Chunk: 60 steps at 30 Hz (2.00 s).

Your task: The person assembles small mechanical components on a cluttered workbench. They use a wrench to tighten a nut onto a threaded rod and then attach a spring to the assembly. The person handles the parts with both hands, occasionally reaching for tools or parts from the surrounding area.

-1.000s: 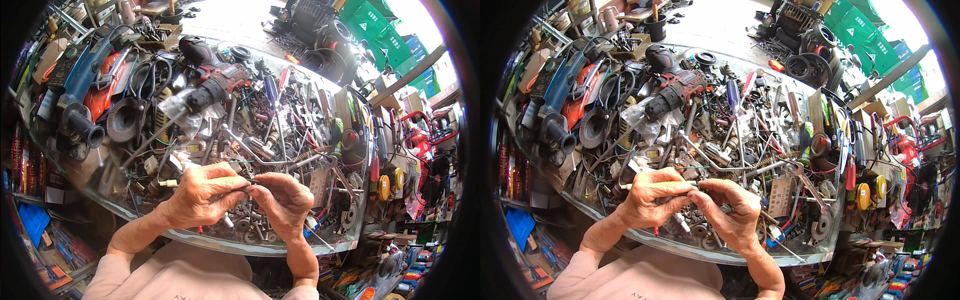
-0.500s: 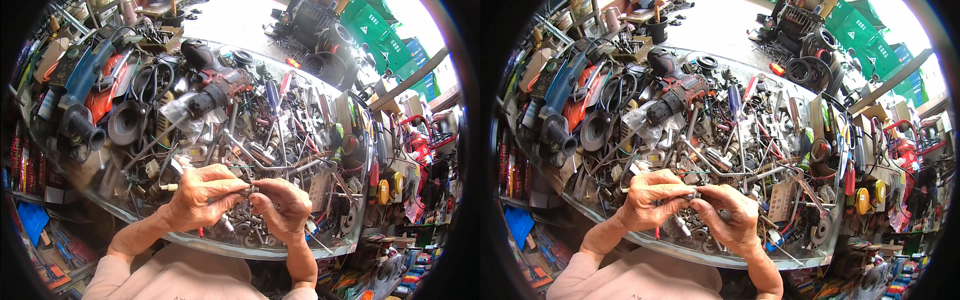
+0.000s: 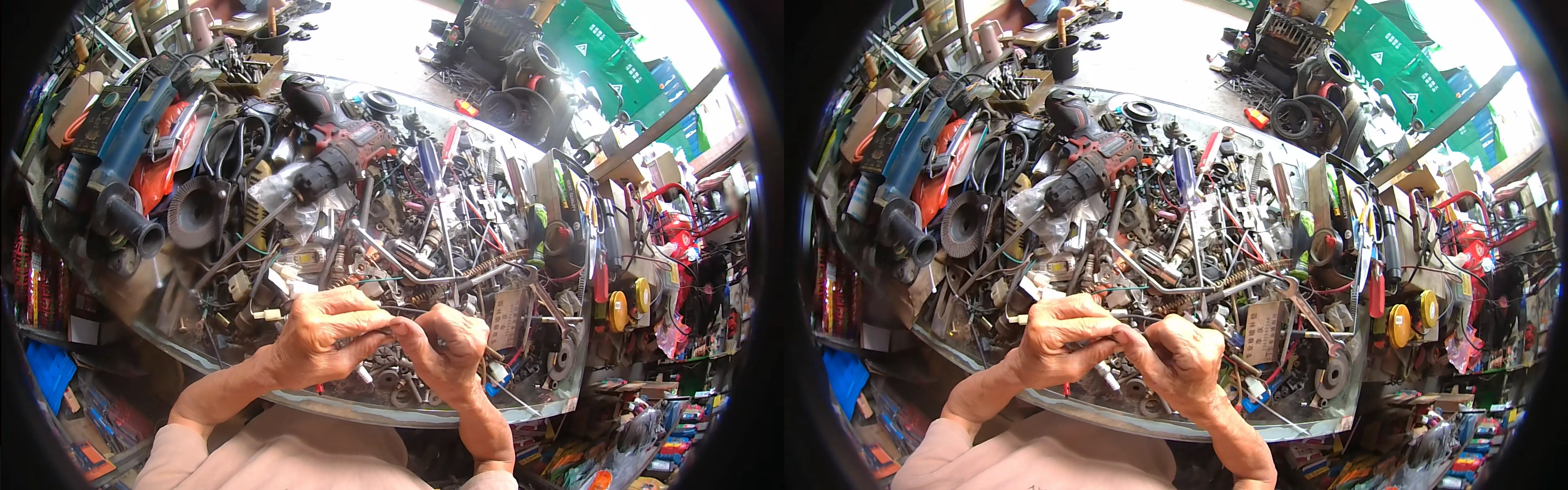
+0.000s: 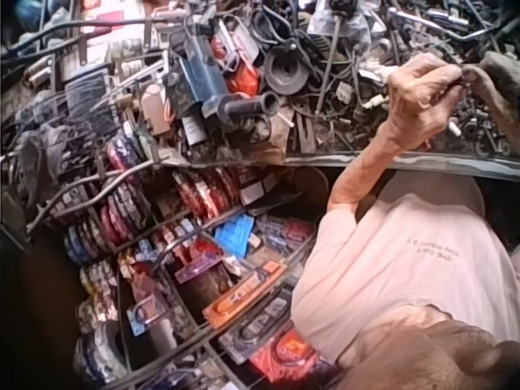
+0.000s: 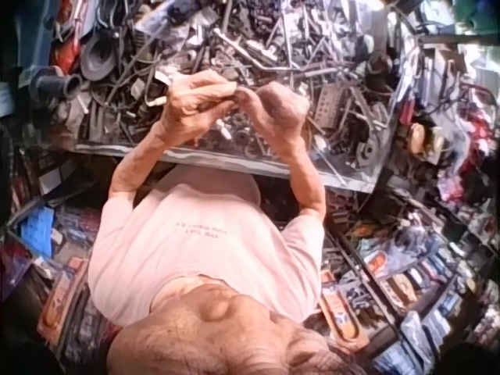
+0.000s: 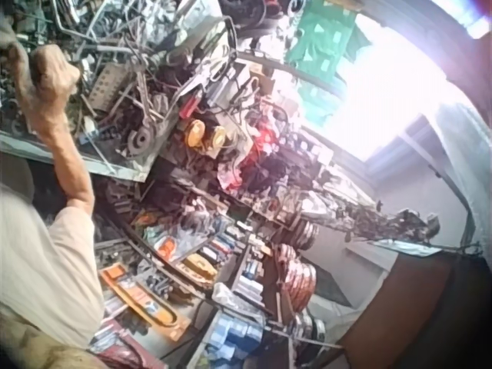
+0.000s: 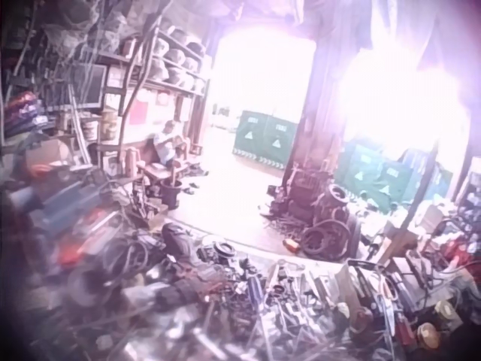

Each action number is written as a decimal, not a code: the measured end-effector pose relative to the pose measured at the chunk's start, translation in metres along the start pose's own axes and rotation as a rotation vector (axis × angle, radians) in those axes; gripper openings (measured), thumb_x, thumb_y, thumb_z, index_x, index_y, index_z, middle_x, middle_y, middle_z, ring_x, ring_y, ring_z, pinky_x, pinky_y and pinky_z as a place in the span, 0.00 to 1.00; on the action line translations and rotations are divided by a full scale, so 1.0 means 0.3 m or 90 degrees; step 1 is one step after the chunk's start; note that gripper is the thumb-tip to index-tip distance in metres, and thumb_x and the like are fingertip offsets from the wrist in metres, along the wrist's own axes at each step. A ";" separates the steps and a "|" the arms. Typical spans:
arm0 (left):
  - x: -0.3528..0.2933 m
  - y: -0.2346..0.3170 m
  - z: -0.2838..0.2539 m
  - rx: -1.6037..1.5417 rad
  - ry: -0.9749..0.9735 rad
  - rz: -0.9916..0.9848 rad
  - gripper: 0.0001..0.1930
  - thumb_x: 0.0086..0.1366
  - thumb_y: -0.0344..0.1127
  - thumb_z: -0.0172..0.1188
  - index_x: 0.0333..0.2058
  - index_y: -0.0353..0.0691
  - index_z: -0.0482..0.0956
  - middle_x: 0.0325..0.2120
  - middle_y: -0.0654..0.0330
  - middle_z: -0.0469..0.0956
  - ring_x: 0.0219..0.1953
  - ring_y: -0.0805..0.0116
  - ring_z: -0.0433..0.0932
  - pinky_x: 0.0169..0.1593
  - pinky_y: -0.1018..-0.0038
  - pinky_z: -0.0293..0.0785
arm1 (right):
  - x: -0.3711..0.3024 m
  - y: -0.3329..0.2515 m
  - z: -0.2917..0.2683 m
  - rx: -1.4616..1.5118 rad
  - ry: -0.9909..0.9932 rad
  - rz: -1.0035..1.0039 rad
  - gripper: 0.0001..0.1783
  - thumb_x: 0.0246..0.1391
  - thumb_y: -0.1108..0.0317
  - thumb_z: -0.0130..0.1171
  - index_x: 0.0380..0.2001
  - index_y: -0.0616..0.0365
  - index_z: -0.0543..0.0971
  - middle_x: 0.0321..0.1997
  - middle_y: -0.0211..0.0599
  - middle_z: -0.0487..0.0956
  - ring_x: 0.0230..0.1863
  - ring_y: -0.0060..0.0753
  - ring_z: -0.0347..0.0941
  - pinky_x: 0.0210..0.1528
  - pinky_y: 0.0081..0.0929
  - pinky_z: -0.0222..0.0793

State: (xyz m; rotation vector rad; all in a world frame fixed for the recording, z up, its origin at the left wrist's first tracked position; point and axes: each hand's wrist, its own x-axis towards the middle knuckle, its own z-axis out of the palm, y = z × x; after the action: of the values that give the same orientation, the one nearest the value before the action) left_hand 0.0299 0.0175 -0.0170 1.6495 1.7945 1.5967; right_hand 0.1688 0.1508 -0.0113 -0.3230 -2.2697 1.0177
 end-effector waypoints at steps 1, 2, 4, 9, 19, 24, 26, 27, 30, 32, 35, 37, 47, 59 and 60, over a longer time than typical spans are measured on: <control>0.001 0.002 0.000 0.002 -0.003 0.001 0.13 0.49 0.26 0.70 0.35 0.36 0.83 0.28 0.55 0.81 0.28 0.59 0.80 0.32 0.71 0.77 | 0.001 0.005 -0.004 0.009 -0.006 -0.013 0.13 0.50 0.70 0.67 0.16 0.59 0.75 0.13 0.31 0.71 0.12 0.27 0.65 0.17 0.24 0.58; 0.002 0.003 0.000 0.004 -0.006 0.003 0.13 0.49 0.26 0.71 0.35 0.36 0.83 0.28 0.54 0.81 0.28 0.59 0.80 0.32 0.71 0.77 | 0.004 0.007 -0.009 0.019 -0.013 -0.026 0.14 0.51 0.70 0.67 0.16 0.59 0.75 0.13 0.31 0.71 0.12 0.27 0.65 0.16 0.23 0.57; 0.002 0.006 0.003 -0.015 0.006 -0.004 0.13 0.49 0.24 0.71 0.36 0.36 0.83 0.28 0.54 0.81 0.28 0.60 0.80 0.32 0.71 0.77 | 0.007 -0.008 -0.012 0.061 0.007 0.035 0.22 0.61 0.61 0.56 0.15 0.60 0.75 0.13 0.30 0.70 0.12 0.23 0.65 0.16 0.21 0.56; 0.003 -0.003 -0.001 -0.037 0.048 -0.005 0.13 0.49 0.23 0.70 0.36 0.34 0.82 0.29 0.55 0.81 0.28 0.62 0.80 0.33 0.72 0.77 | 0.010 -0.038 -0.011 0.222 0.034 0.172 0.23 0.66 0.56 0.45 0.31 0.65 0.78 0.22 0.33 0.74 0.17 0.18 0.69 0.21 0.17 0.62; 0.006 0.009 0.000 0.006 0.036 -0.003 0.14 0.49 0.23 0.70 0.36 0.34 0.82 0.27 0.54 0.81 0.26 0.62 0.79 0.29 0.72 0.75 | 0.012 -0.013 -0.003 0.096 0.007 0.049 0.10 0.46 0.76 0.70 0.33 0.64 0.80 0.30 0.36 0.78 0.26 0.19 0.75 0.26 0.16 0.70; 0.000 0.019 0.007 0.019 0.039 -0.015 0.13 0.48 0.22 0.70 0.36 0.33 0.82 0.26 0.53 0.80 0.26 0.64 0.80 0.29 0.74 0.76 | 0.017 -0.027 -0.009 0.174 0.019 0.040 0.15 0.46 0.74 0.69 0.39 0.62 0.81 0.27 0.35 0.77 0.20 0.18 0.72 0.25 0.18 0.66; -0.001 0.027 0.012 0.051 0.043 -0.009 0.13 0.48 0.22 0.70 0.35 0.33 0.82 0.25 0.54 0.79 0.24 0.63 0.79 0.29 0.73 0.74 | 0.006 -0.027 -0.004 0.141 0.018 0.029 0.12 0.47 0.75 0.68 0.37 0.62 0.82 0.28 0.35 0.78 0.20 0.17 0.71 0.22 0.17 0.65; -0.002 0.029 0.016 0.069 0.044 0.003 0.13 0.47 0.22 0.70 0.35 0.34 0.83 0.25 0.55 0.79 0.24 0.63 0.78 0.29 0.73 0.74 | 0.005 -0.024 -0.001 0.128 0.027 0.028 0.10 0.47 0.76 0.68 0.35 0.63 0.81 0.29 0.34 0.78 0.20 0.18 0.72 0.20 0.17 0.66; 0.003 0.034 0.028 0.104 0.054 0.034 0.12 0.48 0.22 0.69 0.34 0.34 0.82 0.25 0.56 0.79 0.25 0.63 0.77 0.31 0.72 0.73 | 0.002 -0.004 -0.001 0.086 0.039 0.018 0.09 0.47 0.72 0.70 0.31 0.62 0.81 0.27 0.33 0.77 0.20 0.20 0.73 0.21 0.19 0.69; 0.002 0.034 0.033 0.129 0.050 0.024 0.10 0.50 0.23 0.69 0.34 0.33 0.82 0.25 0.56 0.79 0.26 0.64 0.77 0.35 0.72 0.74 | 0.002 0.006 0.002 0.089 0.045 0.028 0.08 0.49 0.70 0.69 0.31 0.62 0.81 0.27 0.33 0.77 0.20 0.19 0.73 0.21 0.19 0.68; 0.027 0.049 0.033 0.080 0.029 0.006 0.10 0.50 0.23 0.69 0.33 0.33 0.82 0.24 0.56 0.79 0.24 0.66 0.77 0.29 0.73 0.72 | 0.011 -0.003 -0.012 0.162 0.028 0.070 0.08 0.52 0.70 0.66 0.33 0.62 0.81 0.29 0.34 0.77 0.20 0.17 0.72 0.21 0.18 0.65; 0.046 0.053 0.014 0.044 -0.009 -0.018 0.08 0.52 0.24 0.69 0.32 0.32 0.81 0.23 0.57 0.78 0.22 0.69 0.76 0.26 0.75 0.70 | 0.022 -0.021 -0.032 0.195 -0.009 0.087 0.08 0.53 0.72 0.64 0.36 0.64 0.80 0.32 0.35 0.78 0.22 0.17 0.72 0.23 0.18 0.66; 0.110 0.022 0.055 -0.016 -0.031 0.073 0.09 0.53 0.24 0.67 0.34 0.35 0.81 0.23 0.57 0.77 0.22 0.64 0.75 0.25 0.71 0.71 | 0.024 0.041 -0.049 0.121 0.070 0.074 0.08 0.54 0.69 0.63 0.25 0.63 0.82 0.17 0.27 0.74 0.19 0.15 0.67 0.22 0.18 0.61; 0.075 -0.014 0.002 0.128 0.017 0.142 0.10 0.51 0.27 0.69 0.33 0.37 0.80 0.26 0.57 0.77 0.23 0.60 0.78 0.25 0.70 0.74 | 0.029 -0.006 -0.026 0.107 -0.028 0.127 0.10 0.60 0.67 0.58 0.34 0.65 0.78 0.25 0.32 0.78 0.23 0.16 0.72 0.25 0.15 0.67; 0.074 -0.016 0.004 0.140 0.032 0.155 0.10 0.51 0.27 0.69 0.33 0.37 0.80 0.26 0.57 0.77 0.23 0.60 0.78 0.25 0.70 0.74 | 0.025 0.001 -0.022 0.140 -0.029 0.152 0.10 0.61 0.66 0.58 0.34 0.65 0.78 0.25 0.30 0.78 0.21 0.14 0.71 0.24 0.14 0.66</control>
State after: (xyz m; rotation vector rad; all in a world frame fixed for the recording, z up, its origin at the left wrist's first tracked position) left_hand 0.0204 0.0374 -0.0107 2.0118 1.9152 1.5950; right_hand 0.1670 0.1582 -0.0048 -0.4893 -2.1697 1.3963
